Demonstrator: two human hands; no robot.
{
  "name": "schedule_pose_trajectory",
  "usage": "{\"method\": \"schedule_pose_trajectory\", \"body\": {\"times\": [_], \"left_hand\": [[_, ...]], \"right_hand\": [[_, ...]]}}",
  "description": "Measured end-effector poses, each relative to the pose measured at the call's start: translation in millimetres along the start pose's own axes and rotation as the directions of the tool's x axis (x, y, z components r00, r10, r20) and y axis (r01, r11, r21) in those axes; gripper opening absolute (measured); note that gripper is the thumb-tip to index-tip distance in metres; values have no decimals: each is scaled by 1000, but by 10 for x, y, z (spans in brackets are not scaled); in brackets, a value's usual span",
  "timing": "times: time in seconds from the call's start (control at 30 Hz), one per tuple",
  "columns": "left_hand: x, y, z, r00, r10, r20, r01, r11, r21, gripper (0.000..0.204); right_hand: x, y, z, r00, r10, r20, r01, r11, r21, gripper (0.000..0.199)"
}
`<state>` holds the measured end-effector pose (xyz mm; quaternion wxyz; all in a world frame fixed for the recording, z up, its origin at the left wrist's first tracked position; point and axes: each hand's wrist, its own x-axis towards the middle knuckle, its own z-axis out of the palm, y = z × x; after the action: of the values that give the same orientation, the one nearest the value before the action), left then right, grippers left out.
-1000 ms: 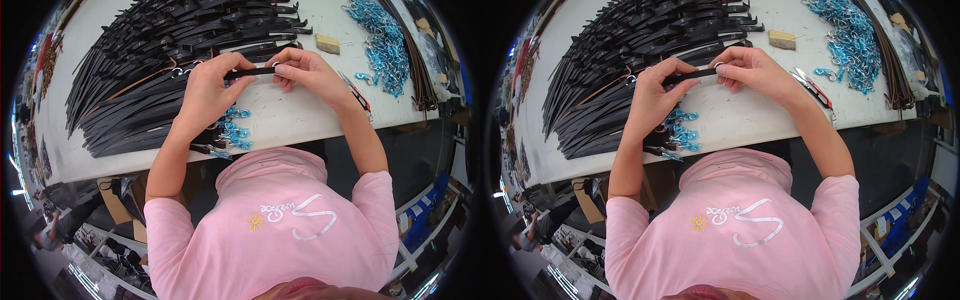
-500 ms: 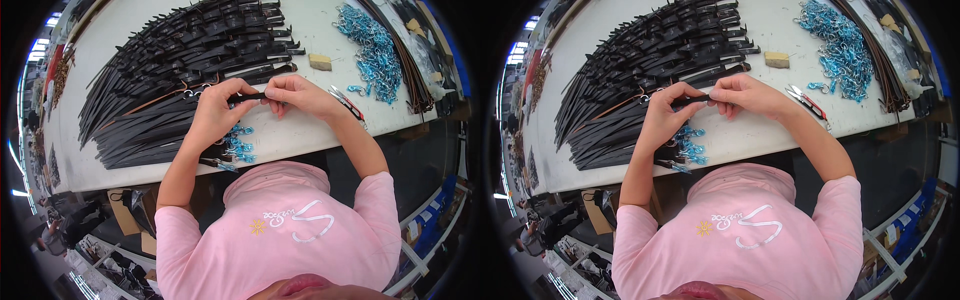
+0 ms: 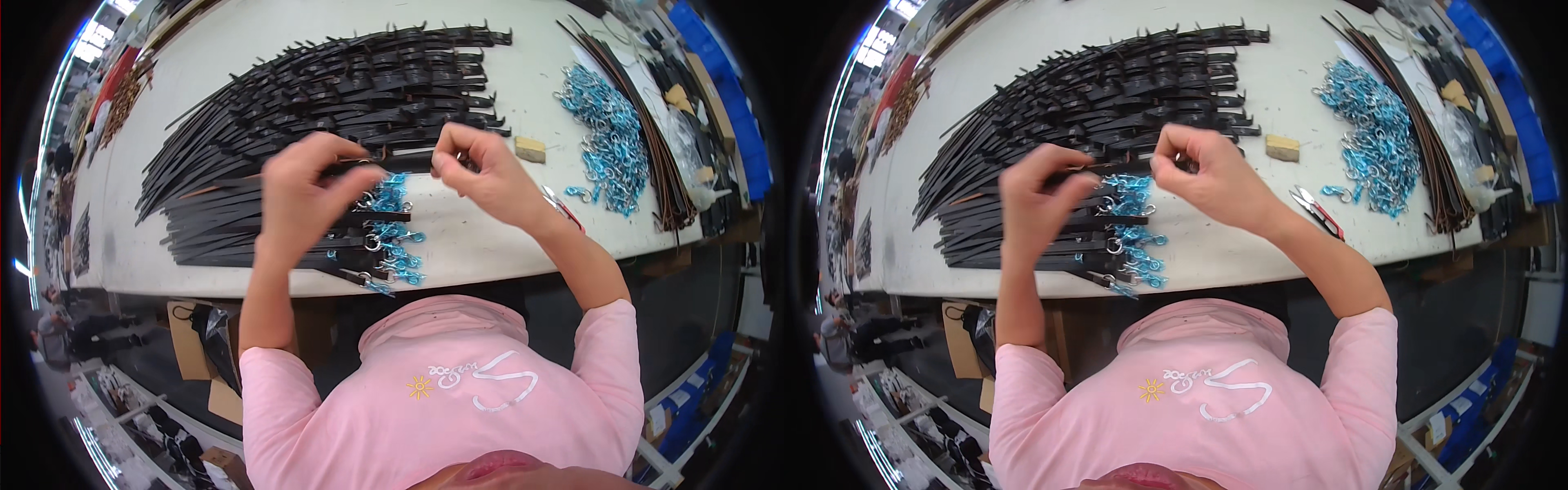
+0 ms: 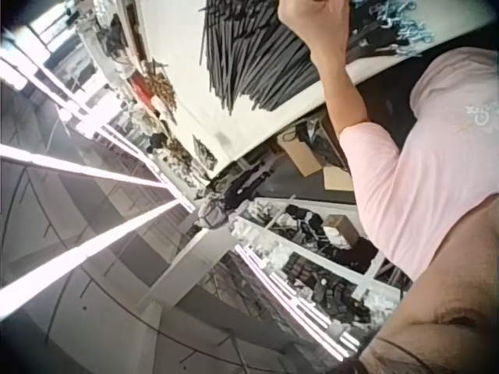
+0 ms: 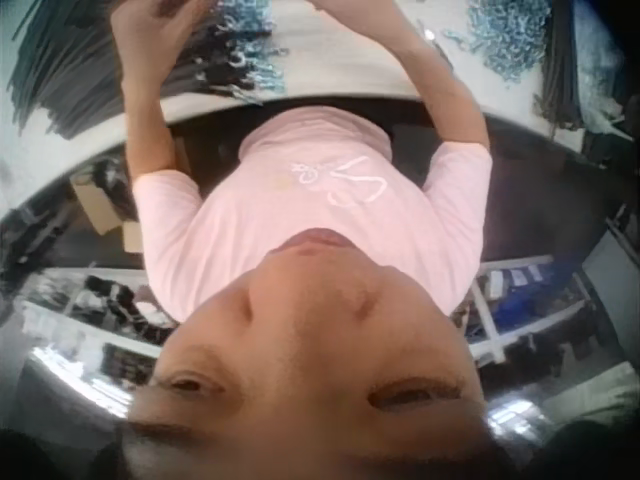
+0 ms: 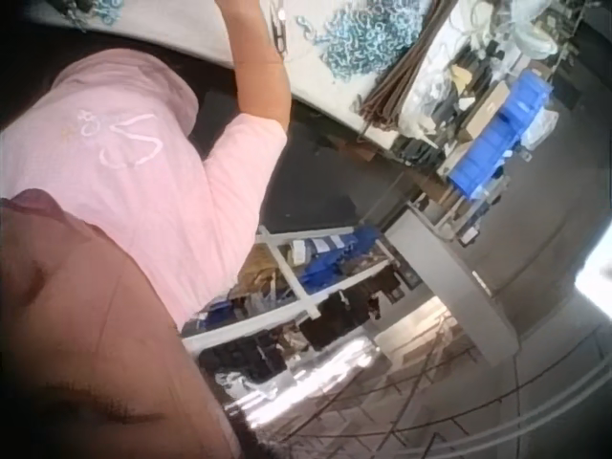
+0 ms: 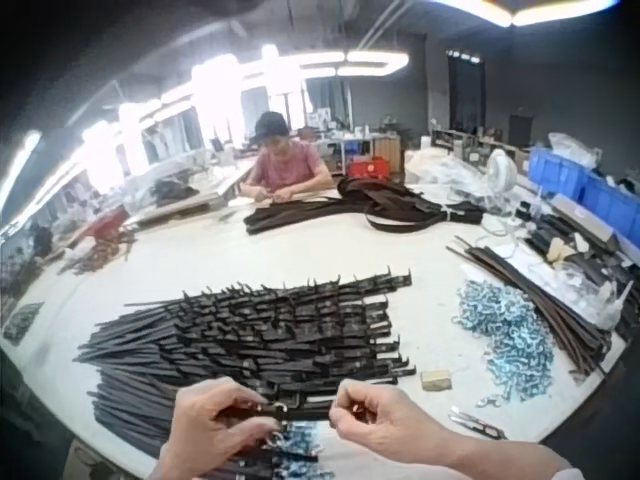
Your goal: The person assembles keychains by attaching light blue metal clasps to the ends of black leather straps. They repeatedly pick up a strap, thread the clasp through the leather loop, and secure it, placing the finished items on the table.
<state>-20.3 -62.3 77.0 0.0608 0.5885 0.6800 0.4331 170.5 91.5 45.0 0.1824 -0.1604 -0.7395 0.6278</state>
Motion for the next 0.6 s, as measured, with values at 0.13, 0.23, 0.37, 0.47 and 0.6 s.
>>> {"method": "schedule_pose_trajectory", "body": {"times": [0.13,0.23,0.37,0.47,0.6], "left_hand": [[-172,-354,-917,926,-11,-378,150,929,340,29],[-454,-751,-1011,956,30,-292,144,818,557,32],[-992,-1480,-725,942,-191,-276,292,871,394,30],[-989,-1613,-752,943,-165,-289,276,875,398,28],[-994,-1619,-716,938,-176,-299,280,893,353,26]], "right_hand": [[360,-266,124,991,-12,134,9,1000,22,22],[520,230,457,981,-68,182,101,978,-182,23],[557,445,610,976,127,176,-82,967,-242,22],[557,425,570,965,196,176,-159,966,-203,24],[489,458,554,951,256,175,-231,962,-148,25]]}}
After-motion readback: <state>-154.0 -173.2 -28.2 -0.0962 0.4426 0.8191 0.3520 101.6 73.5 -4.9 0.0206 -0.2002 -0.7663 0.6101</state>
